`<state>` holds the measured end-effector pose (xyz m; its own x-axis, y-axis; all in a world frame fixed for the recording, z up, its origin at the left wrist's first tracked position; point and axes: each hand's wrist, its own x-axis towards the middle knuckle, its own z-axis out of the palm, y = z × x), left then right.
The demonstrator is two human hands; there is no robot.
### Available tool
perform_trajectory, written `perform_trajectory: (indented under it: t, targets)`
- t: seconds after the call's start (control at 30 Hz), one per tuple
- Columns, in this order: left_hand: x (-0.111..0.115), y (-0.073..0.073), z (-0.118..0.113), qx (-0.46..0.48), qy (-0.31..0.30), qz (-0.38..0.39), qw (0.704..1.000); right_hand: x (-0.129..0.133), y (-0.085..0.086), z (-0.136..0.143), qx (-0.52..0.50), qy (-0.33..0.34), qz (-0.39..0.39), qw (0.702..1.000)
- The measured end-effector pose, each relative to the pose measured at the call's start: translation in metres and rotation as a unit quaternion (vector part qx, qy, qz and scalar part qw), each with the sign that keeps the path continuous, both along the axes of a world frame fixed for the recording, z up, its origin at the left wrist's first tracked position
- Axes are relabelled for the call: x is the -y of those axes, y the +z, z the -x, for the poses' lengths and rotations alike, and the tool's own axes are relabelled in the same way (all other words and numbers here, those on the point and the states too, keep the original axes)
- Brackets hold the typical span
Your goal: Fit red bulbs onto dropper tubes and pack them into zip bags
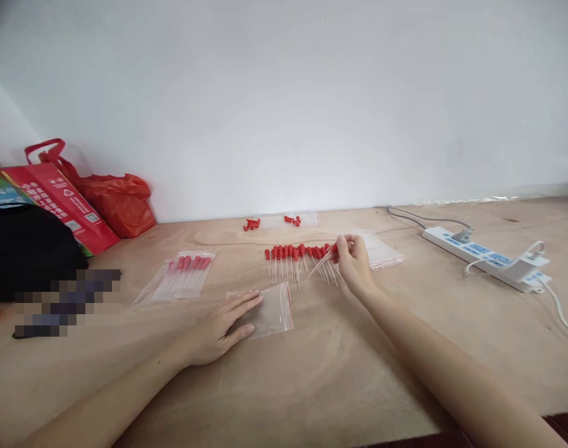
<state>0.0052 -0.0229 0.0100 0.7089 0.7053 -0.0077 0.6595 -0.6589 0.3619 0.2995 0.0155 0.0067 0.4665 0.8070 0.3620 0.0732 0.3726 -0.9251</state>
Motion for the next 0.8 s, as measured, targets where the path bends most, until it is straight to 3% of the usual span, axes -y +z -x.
perform_trajectory:
  t: [0.13,0.33,0.47,0.6,0.8]
  targets:
    - [0.001,0.001,-0.003,-0.005,0.008,0.001,1.000,0.026,-0.015,0.018,-0.096,0.052,0.042,0.993]
    - [0.001,0.001,-0.002,0.014,0.009,0.004,1.000,0.037,-0.025,0.041,-0.157,0.110,0.102,0.976]
    - [0.002,-0.001,-0.007,0.072,0.024,-0.003,0.997,0.046,-0.024,0.052,-0.203,0.215,0.144,0.944]
    - [0.003,-0.002,-0.012,0.109,0.038,-0.011,0.993,0.051,-0.022,0.055,-0.106,0.337,0.183,0.917]
    - [0.002,-0.003,-0.014,0.121,0.022,-0.017,0.992,0.051,-0.023,0.054,0.053,0.375,0.209,0.902]
